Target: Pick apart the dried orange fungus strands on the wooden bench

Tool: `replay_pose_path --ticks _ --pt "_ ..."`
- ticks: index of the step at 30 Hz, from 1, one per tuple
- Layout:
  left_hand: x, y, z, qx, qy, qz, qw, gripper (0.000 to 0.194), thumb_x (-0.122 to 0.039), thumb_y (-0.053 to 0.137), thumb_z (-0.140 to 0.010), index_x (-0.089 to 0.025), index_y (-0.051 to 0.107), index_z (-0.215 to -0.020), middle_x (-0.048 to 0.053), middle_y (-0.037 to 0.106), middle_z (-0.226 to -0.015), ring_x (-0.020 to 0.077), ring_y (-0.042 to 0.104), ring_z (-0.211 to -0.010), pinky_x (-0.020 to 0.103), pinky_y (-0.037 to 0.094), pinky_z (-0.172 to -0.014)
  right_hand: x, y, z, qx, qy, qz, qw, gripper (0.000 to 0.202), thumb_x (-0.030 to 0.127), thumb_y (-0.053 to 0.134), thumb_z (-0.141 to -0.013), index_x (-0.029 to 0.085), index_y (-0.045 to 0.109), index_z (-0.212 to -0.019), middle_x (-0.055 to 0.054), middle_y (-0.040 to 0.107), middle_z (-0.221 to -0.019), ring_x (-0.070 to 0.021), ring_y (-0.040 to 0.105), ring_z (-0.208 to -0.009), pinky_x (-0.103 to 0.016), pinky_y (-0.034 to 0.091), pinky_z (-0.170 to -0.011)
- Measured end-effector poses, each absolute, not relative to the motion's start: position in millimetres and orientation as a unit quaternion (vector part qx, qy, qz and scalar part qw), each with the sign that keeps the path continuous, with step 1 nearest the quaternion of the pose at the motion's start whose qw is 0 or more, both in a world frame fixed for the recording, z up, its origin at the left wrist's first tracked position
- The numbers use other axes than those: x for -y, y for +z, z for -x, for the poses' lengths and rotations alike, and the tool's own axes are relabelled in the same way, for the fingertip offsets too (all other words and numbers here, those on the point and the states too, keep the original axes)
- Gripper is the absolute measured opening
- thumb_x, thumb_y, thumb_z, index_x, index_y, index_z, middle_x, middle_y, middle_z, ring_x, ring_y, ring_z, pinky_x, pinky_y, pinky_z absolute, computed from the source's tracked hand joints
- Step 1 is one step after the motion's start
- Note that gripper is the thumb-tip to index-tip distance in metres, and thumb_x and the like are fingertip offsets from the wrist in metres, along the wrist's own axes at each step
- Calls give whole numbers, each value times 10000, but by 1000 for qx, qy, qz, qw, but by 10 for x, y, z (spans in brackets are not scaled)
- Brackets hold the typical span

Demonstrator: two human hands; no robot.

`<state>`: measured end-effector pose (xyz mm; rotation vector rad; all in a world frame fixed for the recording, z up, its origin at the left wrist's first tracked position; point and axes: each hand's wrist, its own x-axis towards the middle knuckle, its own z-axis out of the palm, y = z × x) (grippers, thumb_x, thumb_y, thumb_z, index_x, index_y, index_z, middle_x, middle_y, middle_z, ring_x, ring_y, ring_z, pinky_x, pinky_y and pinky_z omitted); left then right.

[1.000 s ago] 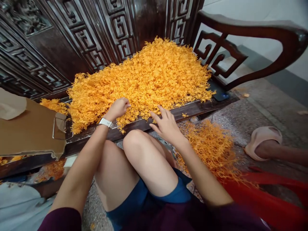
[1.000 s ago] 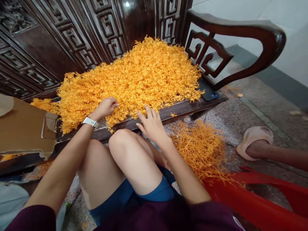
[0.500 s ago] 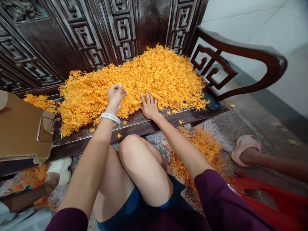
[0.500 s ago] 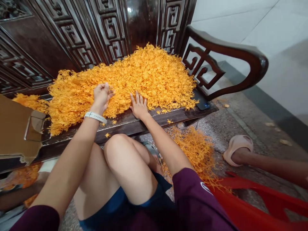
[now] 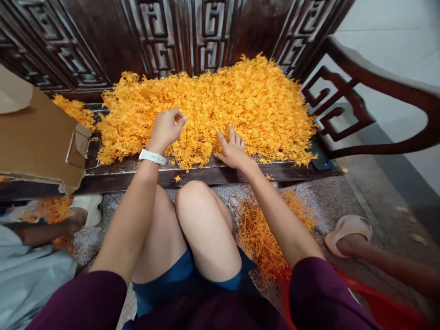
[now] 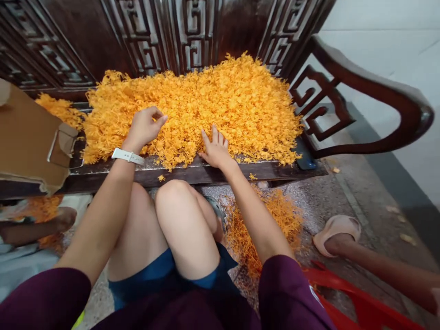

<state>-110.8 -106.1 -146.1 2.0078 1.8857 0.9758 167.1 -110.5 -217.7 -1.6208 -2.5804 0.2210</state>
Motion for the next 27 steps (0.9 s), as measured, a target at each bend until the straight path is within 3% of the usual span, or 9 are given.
replay_pose_path --ticks 4,7,9,12,15,18,22,25,27 --pt "1152 -1516 1357 -726 217 -650 68 295 -438 765 -870 -161 691 -935 181 701 -952 396 661 -1040 543 497 -966 1339 -1975 -1676 844 35 525 103 706 345 607 -985 155 393 -1631 -248 132 -1751 -525 359 -1451 -666 344 -1126" --pt "1099 -1613 1398 -746 186 -621 152 345 -452 885 -755 -195 660 -705 103 611 -641 371 678 -847 509 524 -851 1533 -1885 -1500 832 39 516 201 460 330 449 -1066 117 581 -1453 -240 469 -1549 -398 490 -1323 -552 389 -1117" --pt "1044 -1662 1356 -746 161 -603 231 356 -367 916 -725 -206 626 -594 56 530 -518 317 656 -700 471 523 -770 1642 -1884 -1284 841 63 477 247 433 382 398 -1096 123 653 -1330 -195 614 -1336 -330 531 -1226 -473 408 -1103" --pt "990 -1705 1250 -722 163 -570 356 280 -251 887 -752 -197 648 -616 34 551 -522 231 594 -543 422 511 -663 1712 -1962 -914 860 98 449 222 406 456 479 -1068 151 716 -1193 -171 638 -1249 -336 520 -1169 -469 429 -1035" --pt "979 -1719 1187 -678 216 -557 428 200 -220 881 -752 -184 684 -743 31 614 -612 191 598 -545 383 520 -647 1650 -2046 -682 863 120 456 184 300 371 536 -1035 168 756 -1047 -176 645 -1237 -362 506 -1156 -484 429 -962" --pt "1007 -1699 1157 -640 276 -617 367 210 -308 819 -838 -157 717 -943 79 695 -804 202 658 -703 370 540 -736 1494 -2026 -700 838 144 463 251 243 290 529 -1019 185 744 -981 -152 680 -1138 -331 541 -1098 -464 419 -958" --pt "1114 -1591 937 -599 328 -692 233 563 -537 685 -942 -113 633 -1308 185 715 -1138 283 688 -989 422 532 -902 1213 -1821 -980 747 166 502 403 163 243 500 -981 195 642 -914 -103 676 -960 -262 587 -956 -414 437 -923" --pt "1197 -1495 646 -584 336 -713 191 712 -620 671 -934 -140 542 -1443 168 730 -1095 306 687 -992 428 515 -918 982 -1651 -1210 686 182 528 466 114 243 475 -964 209 571 -913 -65 630 -868 -216 575 -839 -360 453 -806" --pt "1215 -1461 478 -587 336 -715 176 636 -594 659 -953 -156 573 -1406 125 731 -960 297 691 -933 411 508 -898 839 -1567 -1346 669 172 548 472 109 249 474 -967 206 563 -921 -56 613 -846 -204 565 -808 -348 447 -775"
